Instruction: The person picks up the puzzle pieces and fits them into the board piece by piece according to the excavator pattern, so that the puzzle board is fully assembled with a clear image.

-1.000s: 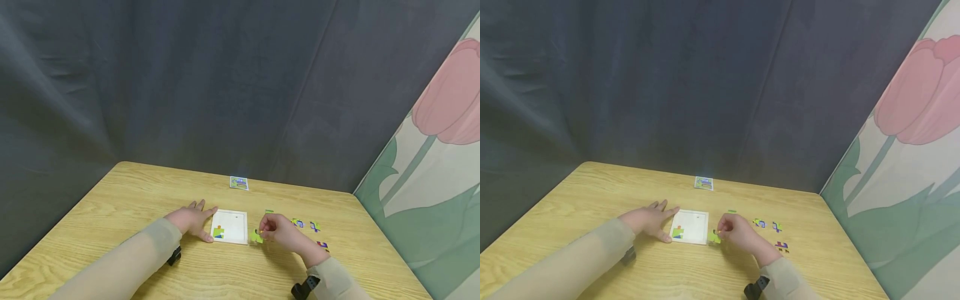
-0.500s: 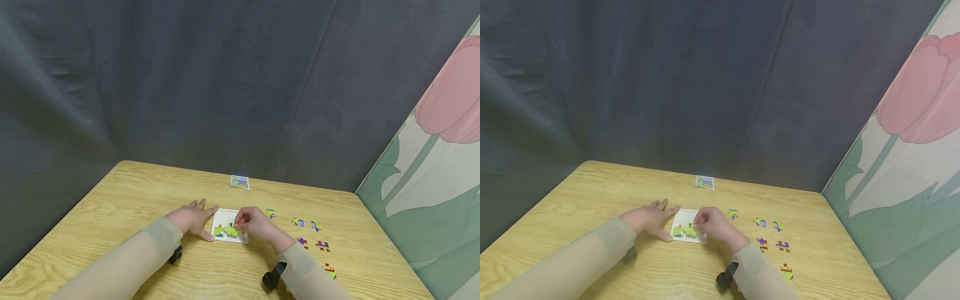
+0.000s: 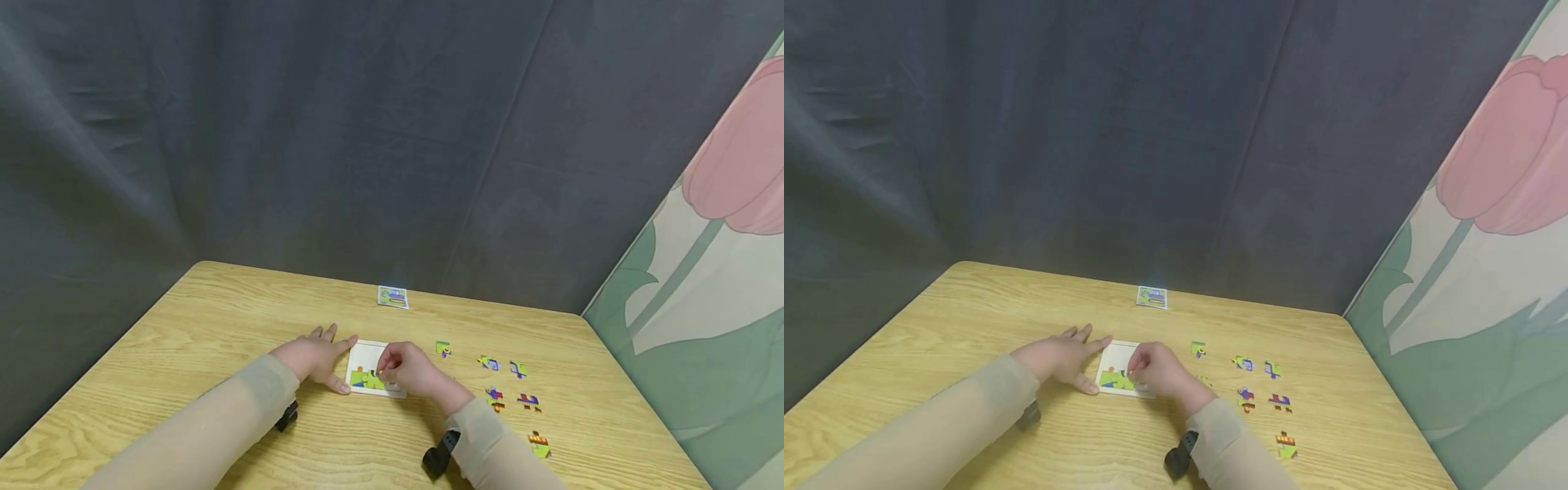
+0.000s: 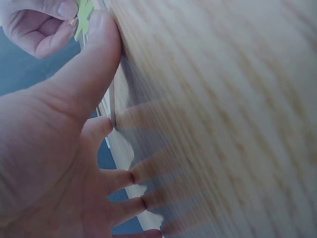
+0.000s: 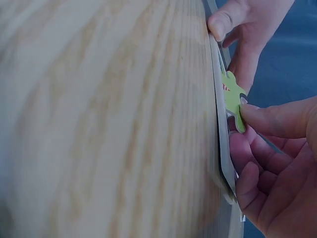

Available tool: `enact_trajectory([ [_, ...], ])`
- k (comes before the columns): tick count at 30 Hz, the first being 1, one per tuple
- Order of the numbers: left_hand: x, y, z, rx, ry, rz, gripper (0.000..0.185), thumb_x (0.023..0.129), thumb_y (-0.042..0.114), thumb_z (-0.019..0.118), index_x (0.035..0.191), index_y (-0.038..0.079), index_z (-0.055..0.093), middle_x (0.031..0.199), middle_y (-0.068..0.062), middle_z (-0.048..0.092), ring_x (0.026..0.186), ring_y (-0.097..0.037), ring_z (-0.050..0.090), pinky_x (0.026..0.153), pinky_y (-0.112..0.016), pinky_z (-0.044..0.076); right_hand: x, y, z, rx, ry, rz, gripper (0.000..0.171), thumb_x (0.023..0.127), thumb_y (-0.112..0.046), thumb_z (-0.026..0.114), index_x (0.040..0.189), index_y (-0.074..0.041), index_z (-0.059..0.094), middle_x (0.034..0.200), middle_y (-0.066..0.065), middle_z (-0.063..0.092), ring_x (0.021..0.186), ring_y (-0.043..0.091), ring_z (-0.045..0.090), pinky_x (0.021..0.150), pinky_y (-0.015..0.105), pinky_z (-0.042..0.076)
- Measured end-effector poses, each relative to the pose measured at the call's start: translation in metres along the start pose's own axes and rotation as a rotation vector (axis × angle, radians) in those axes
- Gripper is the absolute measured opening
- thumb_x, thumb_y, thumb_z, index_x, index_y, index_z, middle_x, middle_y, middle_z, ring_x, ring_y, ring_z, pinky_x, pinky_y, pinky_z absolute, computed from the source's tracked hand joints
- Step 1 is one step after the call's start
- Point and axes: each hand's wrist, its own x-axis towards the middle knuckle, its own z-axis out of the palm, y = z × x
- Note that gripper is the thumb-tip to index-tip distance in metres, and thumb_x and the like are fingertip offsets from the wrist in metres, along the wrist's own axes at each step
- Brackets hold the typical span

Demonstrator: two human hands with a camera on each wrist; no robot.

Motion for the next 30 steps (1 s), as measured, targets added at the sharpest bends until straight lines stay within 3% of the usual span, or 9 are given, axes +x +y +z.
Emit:
enact_trajectory([
  [12,0.001,-0.001,0.001,-0.001,-0.011,0.001,0.103,0.073,0.061,0.075,0.158,0.028,0.026,0.161,-0.021,0.015,0.145,-0.046,0.014,0.109,-0.065,0.023,-0.002,-0.004,0.006,-0.077,0.021,-0.014,0.014,0.085,0.002,0.075,0.082,-0.007,0.065,0.075,0.001,0.056,0.070,0.015,0.050,0.061,0.026,0.040],
  [30,0.001,-0.001,0.001,0.008,-0.010,0.004,0.103,0.073,0.061,0.074,0.158,0.027,0.027,0.161,-0.023,0.015,0.144,-0.046,0.016,0.108,-0.065,0.025,0.000,-0.011,0.010,-0.169,0.023,0.041,0.017,0.086,-0.002,0.075,0.084,-0.008,0.059,0.075,0.002,0.053,0.070,0.016,0.048,0.058,0.027,0.037],
])
